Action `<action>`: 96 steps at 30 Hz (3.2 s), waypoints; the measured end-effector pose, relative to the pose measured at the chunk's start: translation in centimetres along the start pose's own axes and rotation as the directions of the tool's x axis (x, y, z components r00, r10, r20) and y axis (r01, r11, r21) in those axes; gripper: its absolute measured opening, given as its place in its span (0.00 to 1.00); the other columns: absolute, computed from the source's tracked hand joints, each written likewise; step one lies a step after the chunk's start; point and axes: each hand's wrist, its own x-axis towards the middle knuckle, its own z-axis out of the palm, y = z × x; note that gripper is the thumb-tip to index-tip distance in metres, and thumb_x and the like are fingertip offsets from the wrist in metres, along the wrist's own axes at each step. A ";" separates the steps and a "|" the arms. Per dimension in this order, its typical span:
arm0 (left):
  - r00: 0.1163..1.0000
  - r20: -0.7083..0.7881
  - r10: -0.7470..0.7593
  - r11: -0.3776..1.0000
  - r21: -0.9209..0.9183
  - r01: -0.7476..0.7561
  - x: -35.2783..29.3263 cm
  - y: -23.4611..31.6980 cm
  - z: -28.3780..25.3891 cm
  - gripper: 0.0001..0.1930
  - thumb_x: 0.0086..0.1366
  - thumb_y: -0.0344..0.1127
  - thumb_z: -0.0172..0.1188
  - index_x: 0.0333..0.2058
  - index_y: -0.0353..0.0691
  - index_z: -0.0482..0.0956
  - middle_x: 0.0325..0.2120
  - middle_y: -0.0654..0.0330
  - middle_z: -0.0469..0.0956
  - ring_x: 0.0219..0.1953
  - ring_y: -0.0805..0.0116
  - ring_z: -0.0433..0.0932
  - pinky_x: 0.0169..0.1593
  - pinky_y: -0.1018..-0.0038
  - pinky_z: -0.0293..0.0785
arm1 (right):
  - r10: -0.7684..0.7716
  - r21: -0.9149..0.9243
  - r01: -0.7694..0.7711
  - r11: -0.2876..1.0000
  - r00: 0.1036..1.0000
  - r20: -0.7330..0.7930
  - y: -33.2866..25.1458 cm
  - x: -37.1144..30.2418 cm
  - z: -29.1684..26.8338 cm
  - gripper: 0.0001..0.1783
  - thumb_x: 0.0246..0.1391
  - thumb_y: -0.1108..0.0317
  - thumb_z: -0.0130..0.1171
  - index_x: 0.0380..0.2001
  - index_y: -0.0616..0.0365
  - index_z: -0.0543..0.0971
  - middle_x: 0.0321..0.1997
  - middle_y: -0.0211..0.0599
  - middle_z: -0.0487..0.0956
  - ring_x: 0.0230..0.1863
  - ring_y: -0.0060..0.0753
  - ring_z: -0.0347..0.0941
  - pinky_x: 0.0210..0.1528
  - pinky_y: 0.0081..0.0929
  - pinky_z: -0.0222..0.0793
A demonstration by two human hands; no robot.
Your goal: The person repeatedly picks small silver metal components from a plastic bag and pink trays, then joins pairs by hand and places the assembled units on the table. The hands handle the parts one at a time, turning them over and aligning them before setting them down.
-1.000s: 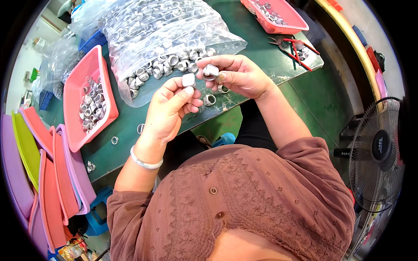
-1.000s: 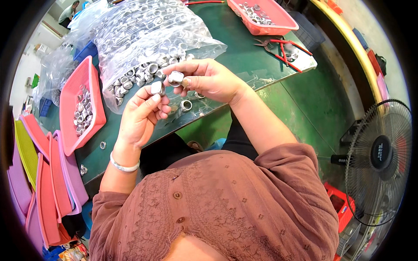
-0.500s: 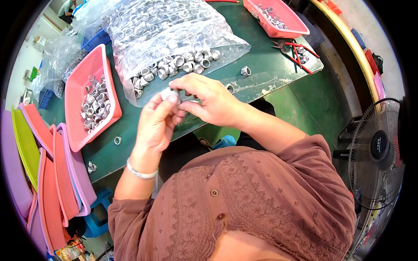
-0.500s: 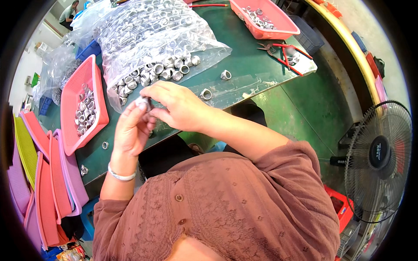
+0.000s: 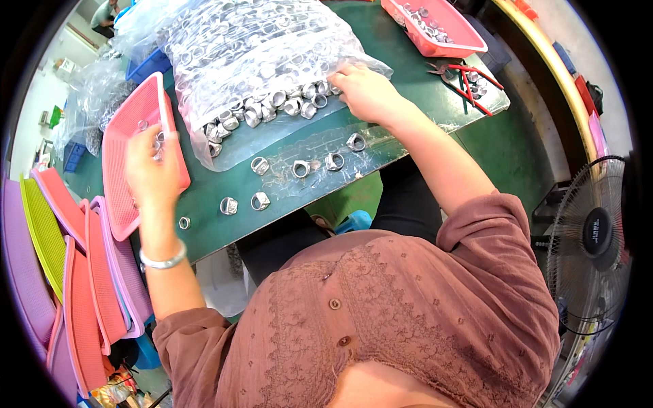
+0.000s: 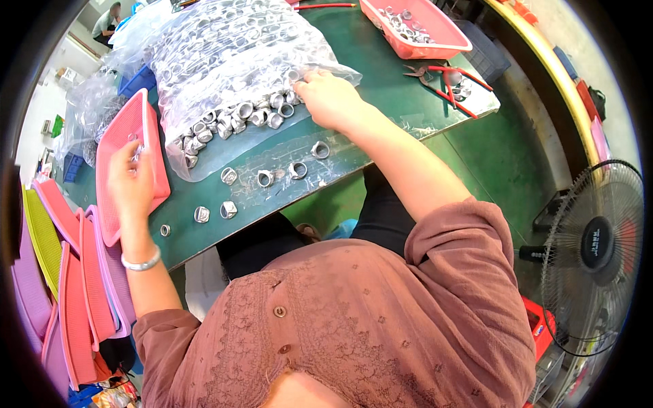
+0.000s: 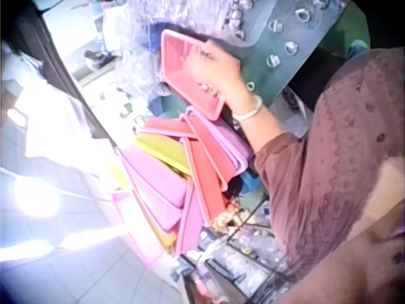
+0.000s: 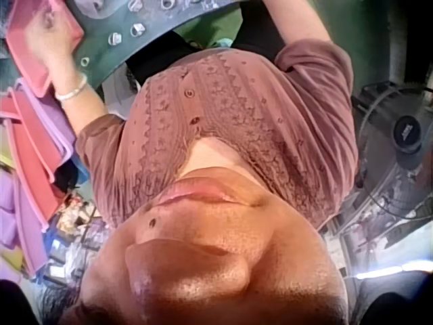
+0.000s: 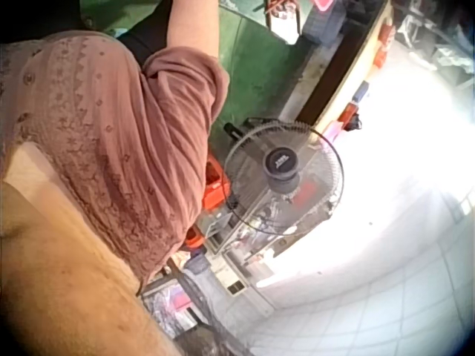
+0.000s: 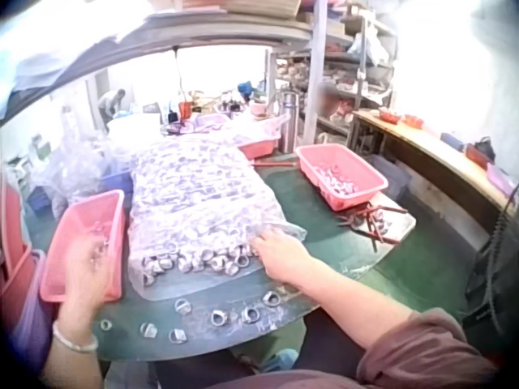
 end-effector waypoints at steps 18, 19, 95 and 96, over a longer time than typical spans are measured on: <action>0.718 0.538 0.441 0.853 -0.004 -0.521 1.6 13.6 13.4 0.07 0.50 0.36 0.58 0.27 0.40 0.77 0.25 0.54 0.74 0.30 0.55 0.75 0.34 0.63 0.71 | 0.226 0.954 -0.237 0.182 0.955 0.194 1.9 -3.5 -2.2 0.15 0.46 0.78 0.55 0.41 0.66 0.73 0.30 0.29 0.75 0.30 0.17 0.70 0.33 0.16 0.67; 0.727 0.508 0.462 0.844 0.001 -0.537 1.5 13.5 13.5 0.07 0.50 0.35 0.58 0.27 0.40 0.77 0.25 0.54 0.74 0.30 0.55 0.75 0.34 0.63 0.70 | 0.226 0.965 -0.234 0.116 0.953 0.204 1.5 -3.9 -2.6 0.15 0.47 0.78 0.55 0.41 0.66 0.73 0.30 0.29 0.75 0.29 0.17 0.70 0.33 0.15 0.67; 0.856 0.507 0.101 0.991 -0.131 -0.040 -0.8 10.5 9.9 0.12 0.54 0.37 0.57 0.35 0.36 0.76 0.21 0.51 0.76 0.24 0.59 0.76 0.30 0.69 0.70 | 0.038 -0.014 -0.039 0.999 0.998 -0.047 -1.1 0.0 0.4 0.10 0.45 0.71 0.48 0.33 0.55 0.75 0.34 0.40 0.75 0.39 0.43 0.73 0.38 0.35 0.70; 0.852 0.511 0.117 0.992 -0.104 -0.074 -0.5 10.8 10.6 0.12 0.55 0.38 0.56 0.34 0.36 0.76 0.21 0.50 0.76 0.25 0.57 0.76 0.30 0.68 0.70 | 0.033 0.028 -0.031 0.999 0.997 -0.072 -0.9 -0.1 0.5 0.10 0.44 0.71 0.50 0.33 0.55 0.75 0.33 0.41 0.76 0.38 0.43 0.73 0.38 0.35 0.70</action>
